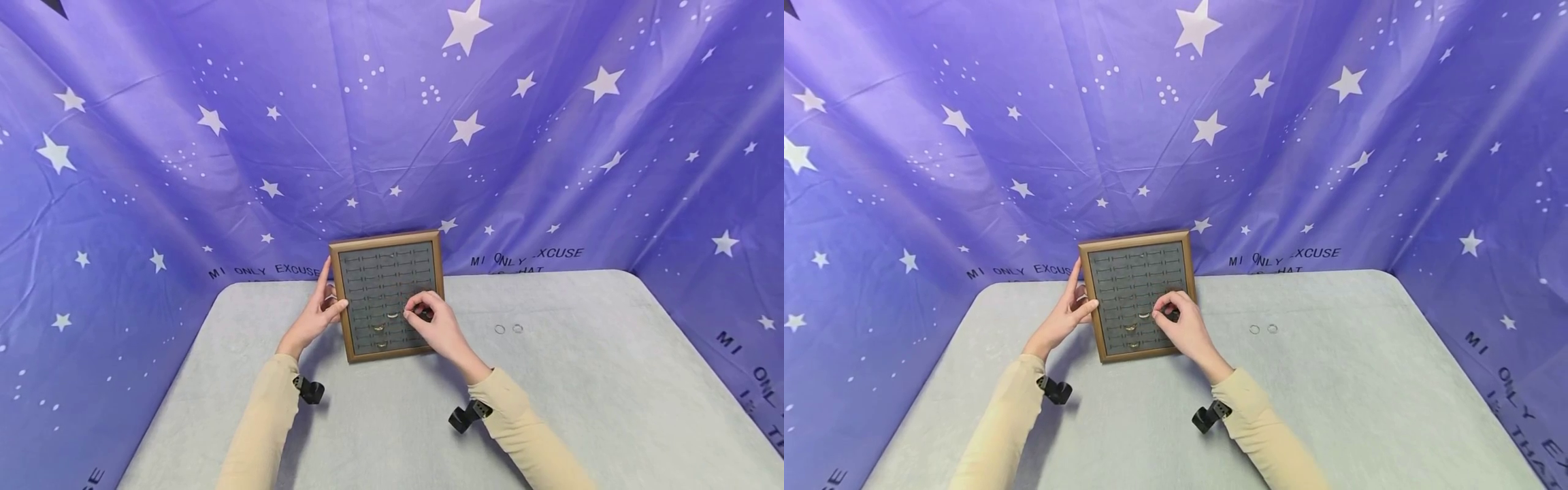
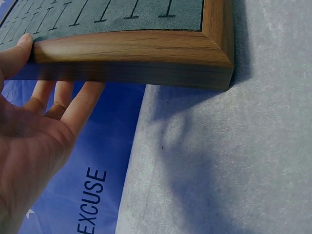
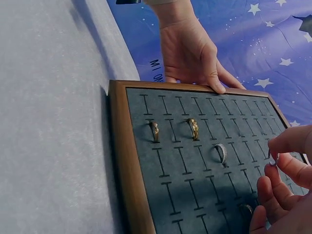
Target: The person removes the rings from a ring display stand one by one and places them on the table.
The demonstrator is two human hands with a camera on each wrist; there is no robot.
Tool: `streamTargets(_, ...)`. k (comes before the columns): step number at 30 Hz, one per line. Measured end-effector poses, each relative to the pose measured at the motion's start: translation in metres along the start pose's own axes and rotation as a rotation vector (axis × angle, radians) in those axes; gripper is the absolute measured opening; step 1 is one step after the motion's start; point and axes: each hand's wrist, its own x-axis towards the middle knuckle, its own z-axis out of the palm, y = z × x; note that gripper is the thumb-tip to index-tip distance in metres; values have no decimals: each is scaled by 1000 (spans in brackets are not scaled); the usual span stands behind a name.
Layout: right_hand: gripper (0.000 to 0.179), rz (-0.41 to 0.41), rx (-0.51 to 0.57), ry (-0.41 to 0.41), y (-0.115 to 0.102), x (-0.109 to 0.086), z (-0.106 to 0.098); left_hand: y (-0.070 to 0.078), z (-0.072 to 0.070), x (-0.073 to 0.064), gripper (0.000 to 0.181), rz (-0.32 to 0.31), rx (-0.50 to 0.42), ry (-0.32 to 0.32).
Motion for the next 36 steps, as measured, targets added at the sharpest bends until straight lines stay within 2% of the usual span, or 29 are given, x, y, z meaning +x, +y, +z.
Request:
streamTargets(6,7,0,9,-1,6,-4,-6,2,0,0,90,3,10,-1)
streamTargets(17,5,28,-21,-64,20,-12,-21,1,-1,-1,90,2,17,-7)
streamTargets(19,5,40,-13,-81,11,-14,-25,1,-2,-1,90,8,31,-6)
streamTargets(24,4,76,-11,-121,-15,-22,-36,-20,-6,6,91,28,46,8)
streamTargets(26,4,85,-17,-122,-12,-25,-40,-29,-8,8,91,38,39,8)
streamTargets(30,4,104,-26,-123,-4,-32,-46,-29,-8,8,91,40,15,7)
streamTargets(36,5,138,-44,-121,7,-40,-58,-28,-10,9,92,10,-4,6)
